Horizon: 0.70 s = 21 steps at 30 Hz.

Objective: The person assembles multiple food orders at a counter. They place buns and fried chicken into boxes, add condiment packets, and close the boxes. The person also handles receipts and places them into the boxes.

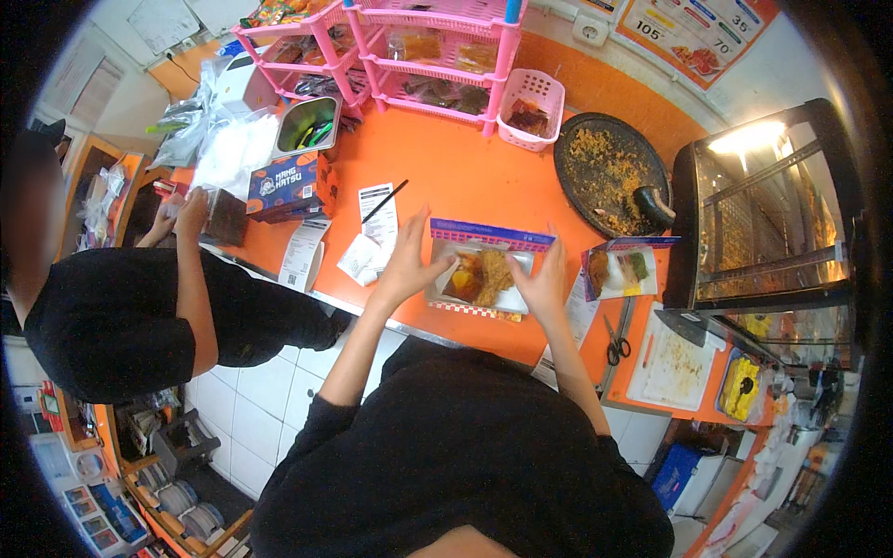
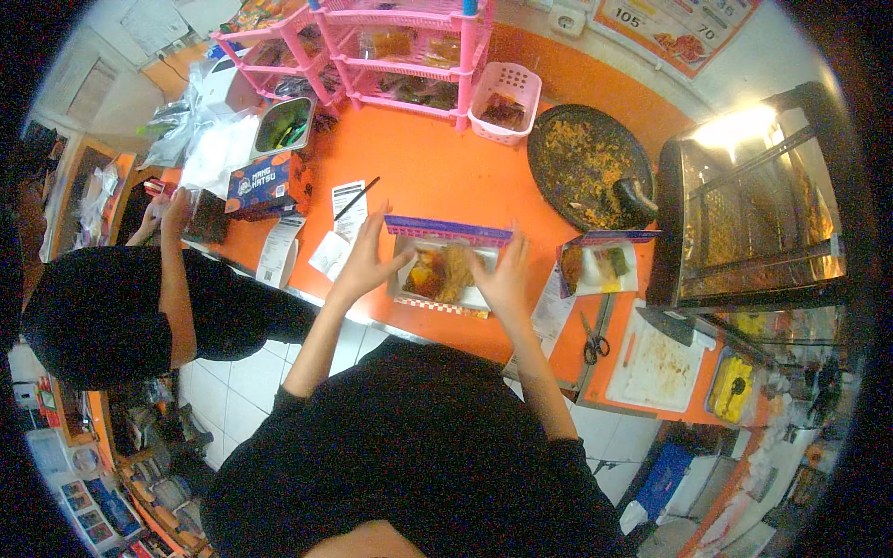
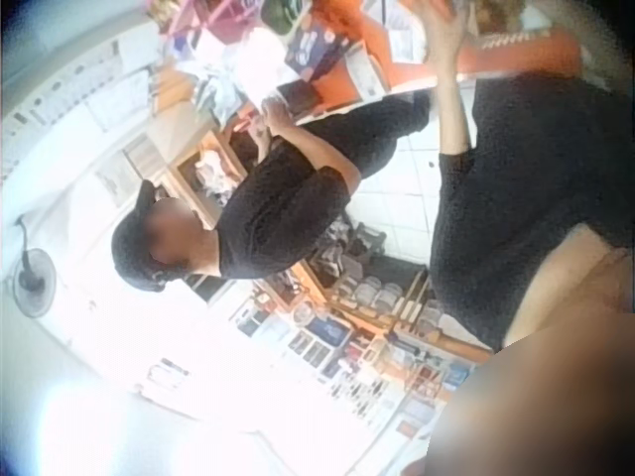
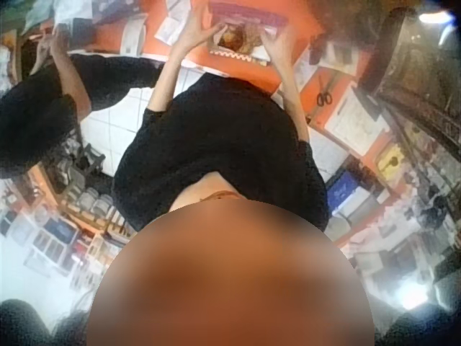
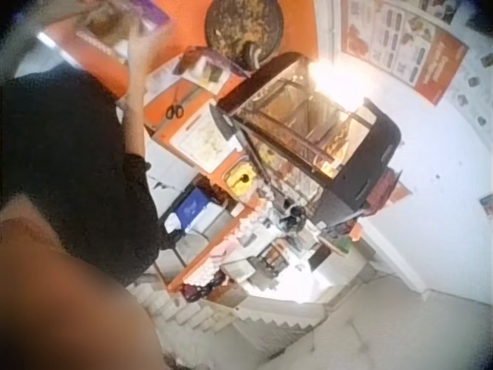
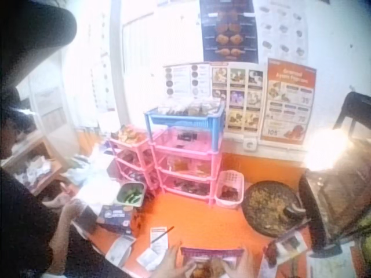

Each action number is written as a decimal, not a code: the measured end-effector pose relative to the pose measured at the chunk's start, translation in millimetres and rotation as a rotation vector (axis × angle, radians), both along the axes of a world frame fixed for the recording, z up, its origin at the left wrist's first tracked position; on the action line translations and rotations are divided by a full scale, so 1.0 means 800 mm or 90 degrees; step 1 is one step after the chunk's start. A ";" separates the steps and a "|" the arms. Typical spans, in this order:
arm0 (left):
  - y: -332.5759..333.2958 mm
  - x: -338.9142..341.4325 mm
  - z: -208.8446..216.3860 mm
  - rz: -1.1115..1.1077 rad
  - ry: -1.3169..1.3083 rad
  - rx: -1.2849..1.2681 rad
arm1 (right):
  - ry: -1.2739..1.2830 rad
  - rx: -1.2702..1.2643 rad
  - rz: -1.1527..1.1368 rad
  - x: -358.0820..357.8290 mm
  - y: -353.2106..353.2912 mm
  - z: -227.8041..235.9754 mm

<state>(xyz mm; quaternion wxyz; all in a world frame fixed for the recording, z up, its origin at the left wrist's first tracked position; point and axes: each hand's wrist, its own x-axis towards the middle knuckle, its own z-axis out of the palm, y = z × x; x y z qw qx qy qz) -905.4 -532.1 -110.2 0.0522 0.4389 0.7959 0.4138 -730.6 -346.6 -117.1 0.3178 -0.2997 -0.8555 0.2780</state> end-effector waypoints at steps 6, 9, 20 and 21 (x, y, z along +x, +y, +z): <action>0.073 0.020 0.013 0.115 -0.274 0.172 | 0.059 -0.098 -0.086 -0.047 0.005 0.006; 0.071 0.023 0.019 0.153 -0.235 0.153 | 0.185 -0.236 -0.029 -0.037 0.006 0.014; 0.024 0.009 0.009 0.061 -0.169 0.274 | 0.253 -0.238 0.152 0.004 0.022 0.019; 0.022 0.006 0.011 0.075 -0.134 0.236 | 0.251 -0.251 0.165 0.007 0.026 0.016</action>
